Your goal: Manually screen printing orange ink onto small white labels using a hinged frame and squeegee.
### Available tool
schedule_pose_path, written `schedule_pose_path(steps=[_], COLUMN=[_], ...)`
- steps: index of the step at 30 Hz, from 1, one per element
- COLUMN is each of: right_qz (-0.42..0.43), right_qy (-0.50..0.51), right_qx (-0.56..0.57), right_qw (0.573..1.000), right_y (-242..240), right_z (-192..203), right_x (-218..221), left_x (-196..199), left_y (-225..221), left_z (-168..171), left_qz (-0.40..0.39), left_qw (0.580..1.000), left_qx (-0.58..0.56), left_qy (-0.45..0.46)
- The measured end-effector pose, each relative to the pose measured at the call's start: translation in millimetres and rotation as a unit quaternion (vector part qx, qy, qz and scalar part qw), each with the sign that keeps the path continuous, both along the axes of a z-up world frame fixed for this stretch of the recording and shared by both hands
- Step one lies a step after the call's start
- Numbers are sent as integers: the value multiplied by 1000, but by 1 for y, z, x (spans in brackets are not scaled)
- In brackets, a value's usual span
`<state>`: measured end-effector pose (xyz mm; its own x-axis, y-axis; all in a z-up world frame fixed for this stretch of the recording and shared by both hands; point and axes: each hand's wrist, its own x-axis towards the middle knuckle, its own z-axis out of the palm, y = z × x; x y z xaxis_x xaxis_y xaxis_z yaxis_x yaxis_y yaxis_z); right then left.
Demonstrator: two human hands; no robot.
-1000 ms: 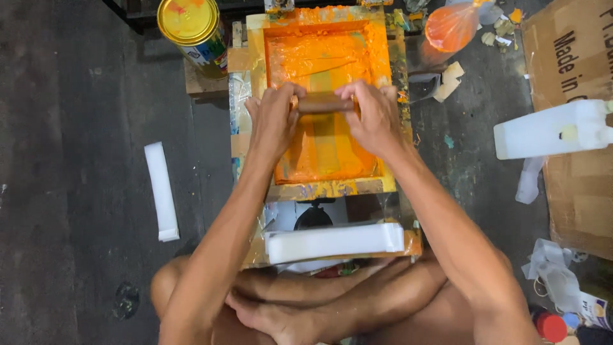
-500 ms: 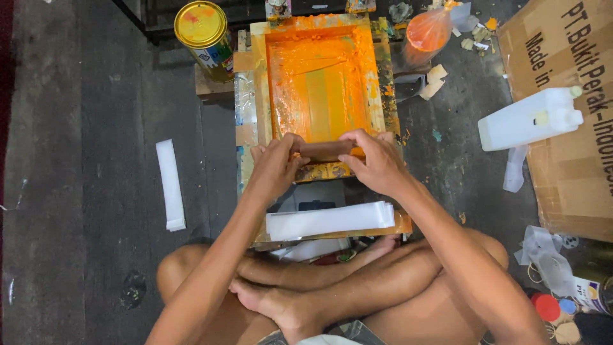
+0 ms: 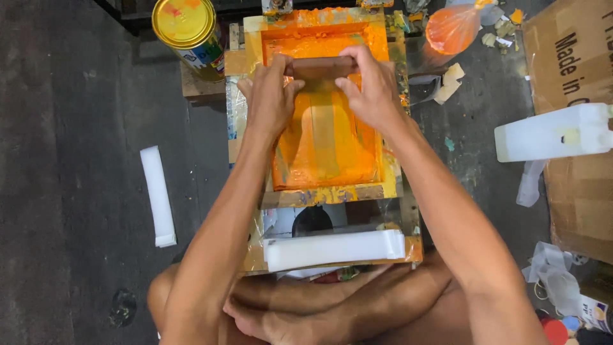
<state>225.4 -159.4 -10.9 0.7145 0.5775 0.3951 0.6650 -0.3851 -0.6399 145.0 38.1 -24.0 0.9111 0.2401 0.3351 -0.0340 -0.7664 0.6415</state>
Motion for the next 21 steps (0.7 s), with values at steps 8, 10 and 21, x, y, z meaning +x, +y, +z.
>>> schedule_pose_path(steps=[8,10,21], right_qz=[11,14,52], right_qy=[-50,-52,37], right_qx=[-36,-29,-86], right_qw=[998,998,994], right_y=[-21,-30,-84], right_z=[-18,-19,13], right_x=[-33,-53,-145], left_x=[-40,-62,-159], left_y=[-8,-13,-50], left_z=[-5,-2,33], left_qz=[-34,-36,-72], left_qw=[999,997,984], left_qx=[9,1,12], left_qy=[31,75,165])
